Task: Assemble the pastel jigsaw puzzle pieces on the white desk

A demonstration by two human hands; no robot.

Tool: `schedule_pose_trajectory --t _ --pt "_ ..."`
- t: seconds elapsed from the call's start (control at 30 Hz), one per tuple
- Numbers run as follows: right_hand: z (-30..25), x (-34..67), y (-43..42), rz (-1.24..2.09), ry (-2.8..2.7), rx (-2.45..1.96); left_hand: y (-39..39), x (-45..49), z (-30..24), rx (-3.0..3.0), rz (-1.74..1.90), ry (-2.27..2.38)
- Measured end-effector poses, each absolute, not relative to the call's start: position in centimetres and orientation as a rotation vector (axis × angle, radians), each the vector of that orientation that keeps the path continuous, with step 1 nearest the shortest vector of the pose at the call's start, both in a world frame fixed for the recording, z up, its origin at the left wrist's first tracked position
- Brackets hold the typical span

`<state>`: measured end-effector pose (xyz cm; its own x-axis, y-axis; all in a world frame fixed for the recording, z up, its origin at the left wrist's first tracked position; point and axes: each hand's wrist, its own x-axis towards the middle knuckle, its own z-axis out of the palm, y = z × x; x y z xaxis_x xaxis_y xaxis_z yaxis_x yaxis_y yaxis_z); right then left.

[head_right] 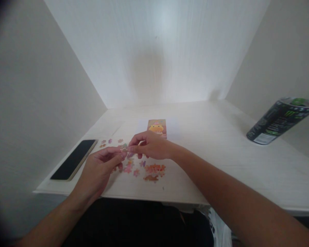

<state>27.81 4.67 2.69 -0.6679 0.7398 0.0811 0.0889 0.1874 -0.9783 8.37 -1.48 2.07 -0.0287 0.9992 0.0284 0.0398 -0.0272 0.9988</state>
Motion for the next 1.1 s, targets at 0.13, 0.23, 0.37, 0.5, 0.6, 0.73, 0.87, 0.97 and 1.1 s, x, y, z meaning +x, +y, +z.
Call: schedule_pose_trajectory --t 0.13,0.23,0.37,0.5,0.6,0.73,0.87,0.97,1.1 --pt "2.6 27.5 4.4 1.508 -1.966 -0.754 -1.7 8.0 1.9 1.338 1.183 1.283" --pt "2.8 27.8 4.6 1.385 -2.037 -0.811 -1.9 7.0 2.1 1.714 1.089 1.383" --pt "3.1 28.4 4.7 1.179 -2.267 -0.991 -2.3 5.4 2.2 2.284 0.966 1.376" --pt "3.2 28.4 4.3 1.119 -2.439 -1.124 -2.5 4.8 1.7 2.533 0.738 1.282" --pt "3.2 27.8 3.7 1.088 -2.490 -1.170 -2.4 5.1 1.1 2.628 0.622 1.227" --pt "2.9 27.0 3.3 1.022 -2.555 -1.206 -2.3 5.3 0.5 2.629 0.585 1.225" --pt "2.4 26.6 3.3 0.942 -2.621 -1.211 -2.1 5.3 0.4 2.607 0.585 1.241" --pt "2.2 26.6 3.3 0.916 -2.631 -1.232 -2.1 5.4 0.4 2.606 0.589 1.259" --pt "2.1 26.6 3.2 0.934 -2.621 -1.277 -2.1 5.4 0.3 2.615 0.609 1.238"
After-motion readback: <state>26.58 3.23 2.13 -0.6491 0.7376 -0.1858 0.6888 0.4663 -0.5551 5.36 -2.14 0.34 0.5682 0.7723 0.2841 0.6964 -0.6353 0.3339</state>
